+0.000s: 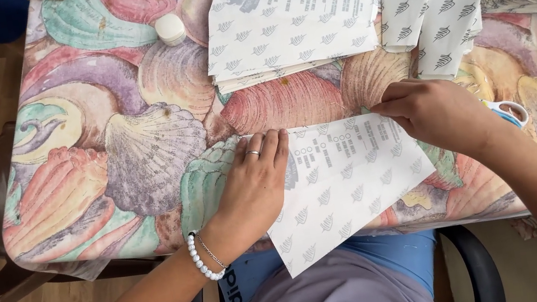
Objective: Manually folding printed paper sheets into bags and organizing them into stacks.
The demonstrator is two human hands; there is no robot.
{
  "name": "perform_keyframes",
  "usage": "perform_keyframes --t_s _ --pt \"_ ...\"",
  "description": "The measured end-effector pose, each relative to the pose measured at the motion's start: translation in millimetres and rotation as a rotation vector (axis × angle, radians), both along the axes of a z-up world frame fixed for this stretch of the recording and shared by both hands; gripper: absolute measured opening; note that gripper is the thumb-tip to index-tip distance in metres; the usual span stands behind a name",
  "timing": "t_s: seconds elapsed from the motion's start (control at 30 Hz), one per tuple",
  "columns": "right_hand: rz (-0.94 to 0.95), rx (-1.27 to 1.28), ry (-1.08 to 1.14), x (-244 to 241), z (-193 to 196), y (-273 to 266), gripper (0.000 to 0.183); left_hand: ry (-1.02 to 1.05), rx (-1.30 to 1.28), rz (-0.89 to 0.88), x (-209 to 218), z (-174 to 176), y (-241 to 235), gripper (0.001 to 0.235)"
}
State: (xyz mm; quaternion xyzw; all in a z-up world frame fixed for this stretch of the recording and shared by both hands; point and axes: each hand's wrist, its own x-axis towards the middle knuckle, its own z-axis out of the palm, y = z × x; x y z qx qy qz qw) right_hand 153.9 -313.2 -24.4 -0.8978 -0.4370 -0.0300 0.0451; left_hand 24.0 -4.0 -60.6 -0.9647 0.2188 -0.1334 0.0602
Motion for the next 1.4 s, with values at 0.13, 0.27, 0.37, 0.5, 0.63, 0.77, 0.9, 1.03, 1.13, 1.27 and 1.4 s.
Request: perform_keyframes --t_s 0.13,0.27,0.37,0.5,0.63,0.77,0.9,1.03,1.13,1.27,1.4 --pt "-0.007 -0.071 0.019 -2 4 2 0.022 -0.027 0.077 0.020 2 3 -4 0.064" --pt "0.080 -0.244 -0.086 -9 7 6 0.051 -0.003 0.108 0.054 4 7 -9 0.069" --pt "0.117 -0.306 -0.150 -16 6 8 0.064 0.013 0.047 0.074 6 7 -12 0.069" --pt "0.062 -0.351 -0.223 -31 24 20 0.023 0.267 -0.077 0.042 6 27 -14 0.074" --pt "0.077 -0.375 -0.239 -30 24 25 0.023 0.300 -0.080 0.038 6 26 -12 0.075" --pt "0.081 -0.432 -0.237 -32 27 29 0.021 0.296 -0.079 0.033 6 24 -11 0.075" --pt "0.070 -0.474 -0.261 -35 26 30 0.021 0.299 -0.079 0.021 7 26 -10 0.074" --pt "0.079 -0.502 -0.287 -39 31 34 0.017 0.304 -0.085 0.016 9 23 -9 0.072" --pt "0.086 -0.516 -0.274 -38 29 32 0.021 0.279 -0.087 -0.005 8 19 -7 0.072" --pt "0.066 -0.520 -0.245 -44 41 42 0.045 0.235 -0.035 0.010 6 13 -4 0.070" --pt "0.053 -0.523 -0.183 -47 50 55 0.066 0.201 -0.041 0.010 6 10 -3 0.068"
